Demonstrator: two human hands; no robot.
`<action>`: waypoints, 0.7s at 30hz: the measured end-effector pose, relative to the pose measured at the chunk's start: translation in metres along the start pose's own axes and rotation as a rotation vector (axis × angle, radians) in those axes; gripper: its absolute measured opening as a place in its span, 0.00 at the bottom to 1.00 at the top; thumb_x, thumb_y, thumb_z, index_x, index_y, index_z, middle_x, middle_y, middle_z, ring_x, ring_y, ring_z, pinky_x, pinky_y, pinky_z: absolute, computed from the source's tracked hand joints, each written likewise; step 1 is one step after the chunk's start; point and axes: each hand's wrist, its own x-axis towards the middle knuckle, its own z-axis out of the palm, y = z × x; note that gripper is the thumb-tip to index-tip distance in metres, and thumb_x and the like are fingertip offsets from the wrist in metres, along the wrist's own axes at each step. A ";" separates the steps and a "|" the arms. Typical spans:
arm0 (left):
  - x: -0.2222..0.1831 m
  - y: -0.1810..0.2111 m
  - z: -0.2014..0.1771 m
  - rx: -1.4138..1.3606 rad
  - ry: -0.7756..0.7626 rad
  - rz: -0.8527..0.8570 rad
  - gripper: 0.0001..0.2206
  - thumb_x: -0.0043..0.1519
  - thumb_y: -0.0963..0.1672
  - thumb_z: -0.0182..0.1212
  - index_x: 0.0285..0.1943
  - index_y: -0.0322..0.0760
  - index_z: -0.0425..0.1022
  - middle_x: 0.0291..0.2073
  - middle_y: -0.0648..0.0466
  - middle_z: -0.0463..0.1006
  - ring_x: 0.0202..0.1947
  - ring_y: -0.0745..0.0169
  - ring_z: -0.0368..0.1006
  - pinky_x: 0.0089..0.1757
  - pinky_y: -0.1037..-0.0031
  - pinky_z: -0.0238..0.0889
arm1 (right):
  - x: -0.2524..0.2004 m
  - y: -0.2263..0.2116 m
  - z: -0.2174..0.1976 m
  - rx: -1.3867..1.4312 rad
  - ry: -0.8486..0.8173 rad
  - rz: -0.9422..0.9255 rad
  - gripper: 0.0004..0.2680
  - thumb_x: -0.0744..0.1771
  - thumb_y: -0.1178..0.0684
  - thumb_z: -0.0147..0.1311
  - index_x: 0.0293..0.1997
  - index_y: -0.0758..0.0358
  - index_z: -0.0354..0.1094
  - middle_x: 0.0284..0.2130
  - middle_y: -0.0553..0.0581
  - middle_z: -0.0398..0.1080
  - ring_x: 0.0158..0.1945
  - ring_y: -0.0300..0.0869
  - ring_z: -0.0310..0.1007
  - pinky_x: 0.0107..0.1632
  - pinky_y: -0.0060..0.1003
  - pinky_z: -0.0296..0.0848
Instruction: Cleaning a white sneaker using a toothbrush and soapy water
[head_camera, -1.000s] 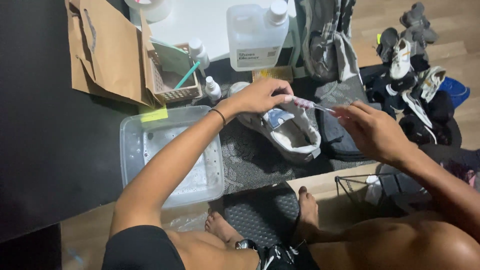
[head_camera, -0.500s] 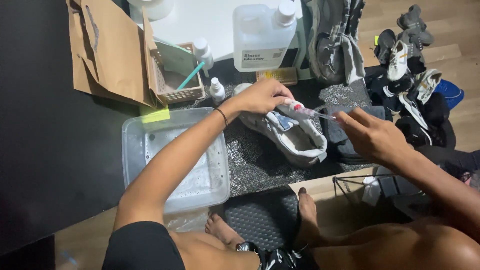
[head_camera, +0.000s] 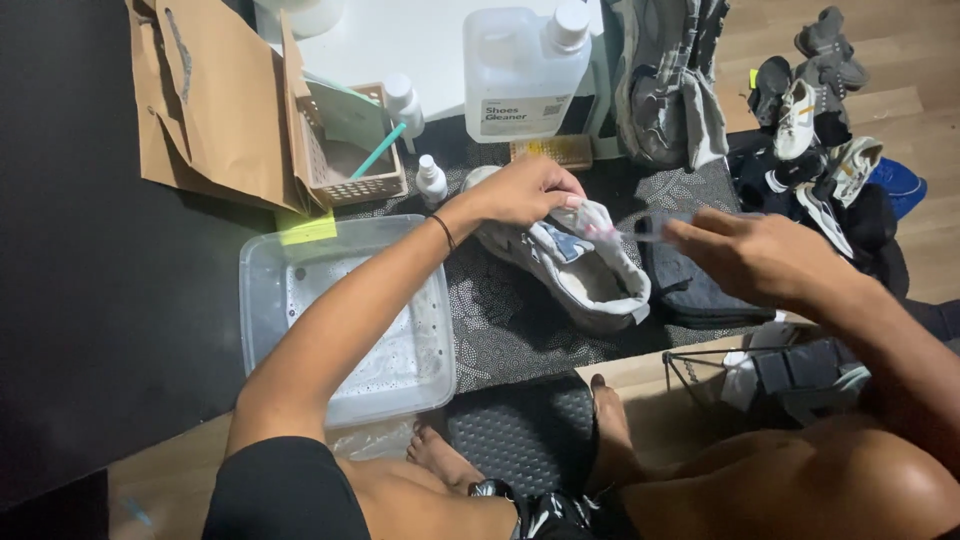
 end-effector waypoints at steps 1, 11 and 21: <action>0.001 0.001 -0.001 -0.012 0.009 -0.034 0.10 0.66 0.44 0.56 0.45 0.45 0.85 0.41 0.63 0.87 0.34 0.74 0.77 0.36 0.79 0.64 | -0.007 0.004 0.000 0.036 0.079 -0.079 0.18 0.70 0.51 0.43 0.71 0.44 0.55 0.52 0.63 0.68 0.22 0.51 0.78 0.21 0.46 0.84; 0.003 -0.004 0.002 -0.018 0.025 0.087 0.09 0.66 0.46 0.58 0.44 0.42 0.84 0.32 0.51 0.85 0.39 0.49 0.80 0.48 0.62 0.68 | 0.016 -0.027 0.006 -0.222 0.459 -0.127 0.20 0.67 0.57 0.48 0.70 0.54 0.61 0.33 0.51 0.66 0.29 0.48 0.78 0.24 0.39 0.77; 0.009 -0.010 0.006 -0.013 0.073 0.096 0.09 0.66 0.46 0.58 0.43 0.40 0.83 0.31 0.48 0.84 0.39 0.48 0.79 0.46 0.61 0.68 | -0.018 -0.020 -0.029 0.099 0.192 -0.018 0.15 0.67 0.56 0.47 0.61 0.48 0.69 0.31 0.60 0.73 0.25 0.66 0.76 0.25 0.57 0.72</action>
